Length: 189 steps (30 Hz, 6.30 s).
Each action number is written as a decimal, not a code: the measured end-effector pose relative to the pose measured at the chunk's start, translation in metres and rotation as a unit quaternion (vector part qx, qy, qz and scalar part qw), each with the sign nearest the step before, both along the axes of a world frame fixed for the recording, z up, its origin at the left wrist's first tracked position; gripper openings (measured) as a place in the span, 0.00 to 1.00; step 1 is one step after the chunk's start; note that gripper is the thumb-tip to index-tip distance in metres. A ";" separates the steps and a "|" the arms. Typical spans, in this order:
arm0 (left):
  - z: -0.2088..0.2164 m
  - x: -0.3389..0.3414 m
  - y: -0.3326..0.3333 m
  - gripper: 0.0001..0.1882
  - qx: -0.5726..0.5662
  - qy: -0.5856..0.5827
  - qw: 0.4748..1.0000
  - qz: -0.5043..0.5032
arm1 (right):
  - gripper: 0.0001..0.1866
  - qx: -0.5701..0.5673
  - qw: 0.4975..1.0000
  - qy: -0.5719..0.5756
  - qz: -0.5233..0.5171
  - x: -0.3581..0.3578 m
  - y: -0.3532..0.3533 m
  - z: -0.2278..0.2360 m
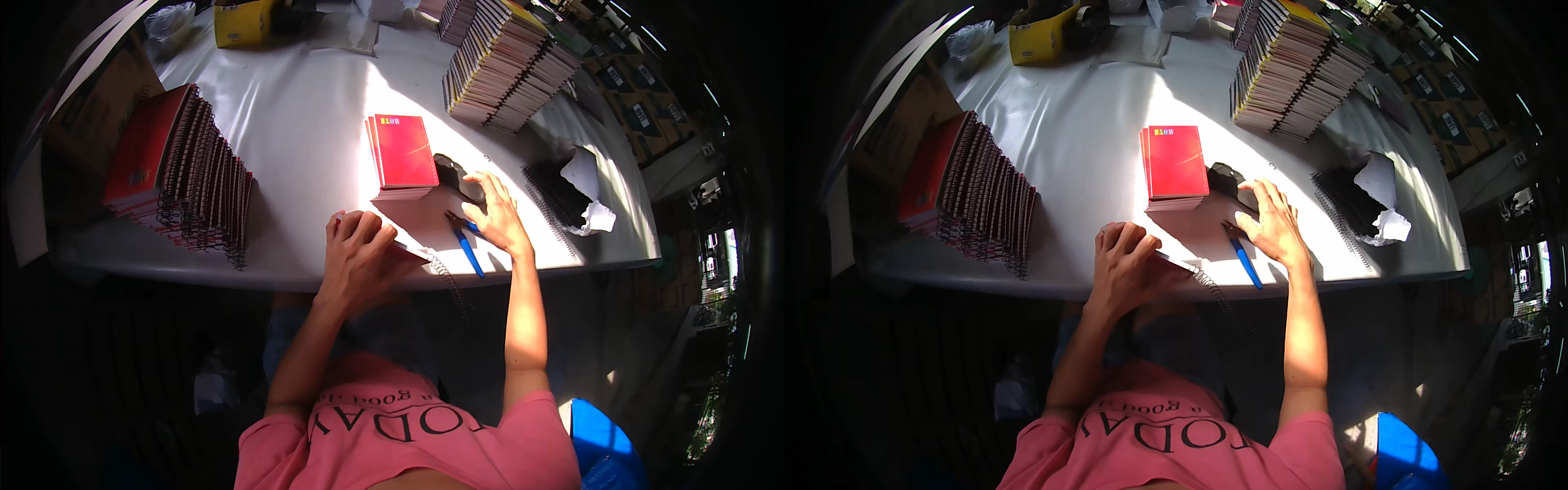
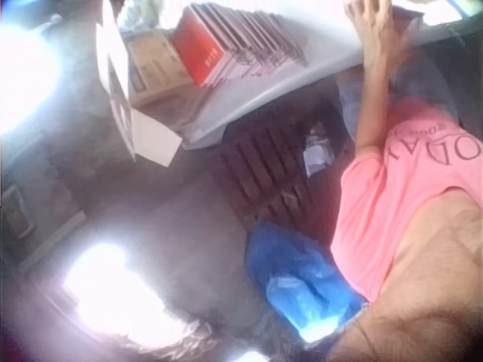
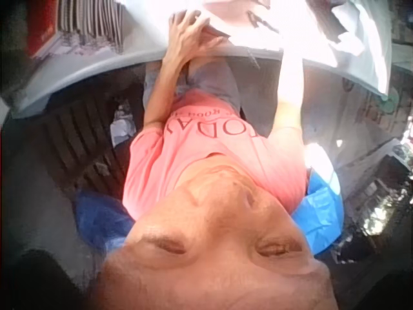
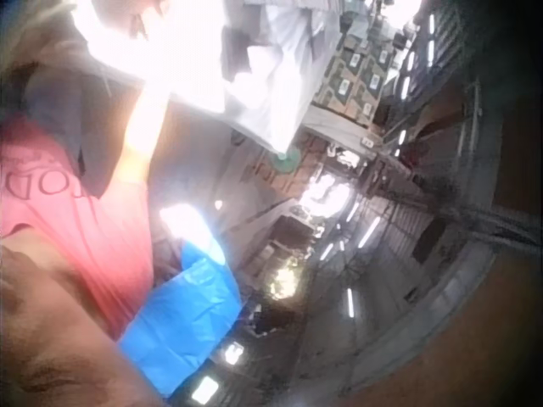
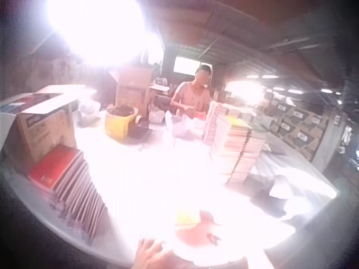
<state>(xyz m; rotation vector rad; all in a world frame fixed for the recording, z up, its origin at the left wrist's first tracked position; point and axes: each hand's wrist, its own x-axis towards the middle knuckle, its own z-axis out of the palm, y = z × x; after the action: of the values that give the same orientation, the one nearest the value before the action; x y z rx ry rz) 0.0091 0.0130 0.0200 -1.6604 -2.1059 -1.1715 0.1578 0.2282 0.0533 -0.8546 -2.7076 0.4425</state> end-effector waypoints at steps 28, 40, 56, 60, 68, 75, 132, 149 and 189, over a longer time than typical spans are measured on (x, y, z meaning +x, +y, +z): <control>-0.011 -0.011 0.005 0.27 0.028 -0.024 0.999 -0.012 | 0.21 -0.595 0.747 0.202 0.218 -0.009 -0.029 0.006; -0.030 -0.018 0.017 0.39 0.107 -0.252 0.959 -0.070 | 0.20 -0.439 0.883 0.132 0.106 -0.023 -0.039 -0.012; -0.047 -0.019 0.019 0.49 0.074 -0.382 0.914 -0.119 | 0.16 -0.579 0.707 0.304 0.270 -0.032 -0.075 0.007; -0.038 -0.017 0.021 0.48 0.087 -0.372 0.914 -0.136 | 0.15 -0.344 0.924 0.133 0.104 -0.041 -0.060 -0.006; -0.040 -0.017 0.016 0.42 0.101 -0.344 0.923 -0.142 | 0.13 -0.269 0.935 0.201 0.110 -0.051 -0.062 0.001; -0.036 -0.019 0.002 0.15 0.135 -0.572 0.786 -0.193 | 0.18 -0.073 0.965 0.196 -0.159 0.017 0.006 -0.013; 0.018 -0.010 -0.020 0.35 0.335 -0.541 0.772 -0.014 | 0.24 0.063 0.989 -0.059 -0.120 0.037 -0.082 -0.048; 0.123 -0.065 -0.133 0.32 0.482 -0.079 0.851 0.192 | 0.20 -0.606 0.591 0.466 0.259 -0.184 -0.132 0.133; 0.097 -0.019 -0.099 0.22 0.317 0.157 0.933 0.065 | 0.16 -0.100 0.976 0.191 0.030 -0.080 -0.060 0.050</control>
<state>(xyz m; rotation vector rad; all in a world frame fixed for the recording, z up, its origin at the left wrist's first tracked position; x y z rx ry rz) -0.0098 -0.0861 0.1172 -1.2748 -1.4078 -1.2614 0.0779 0.1683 0.1035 -0.6550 -2.3656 0.8147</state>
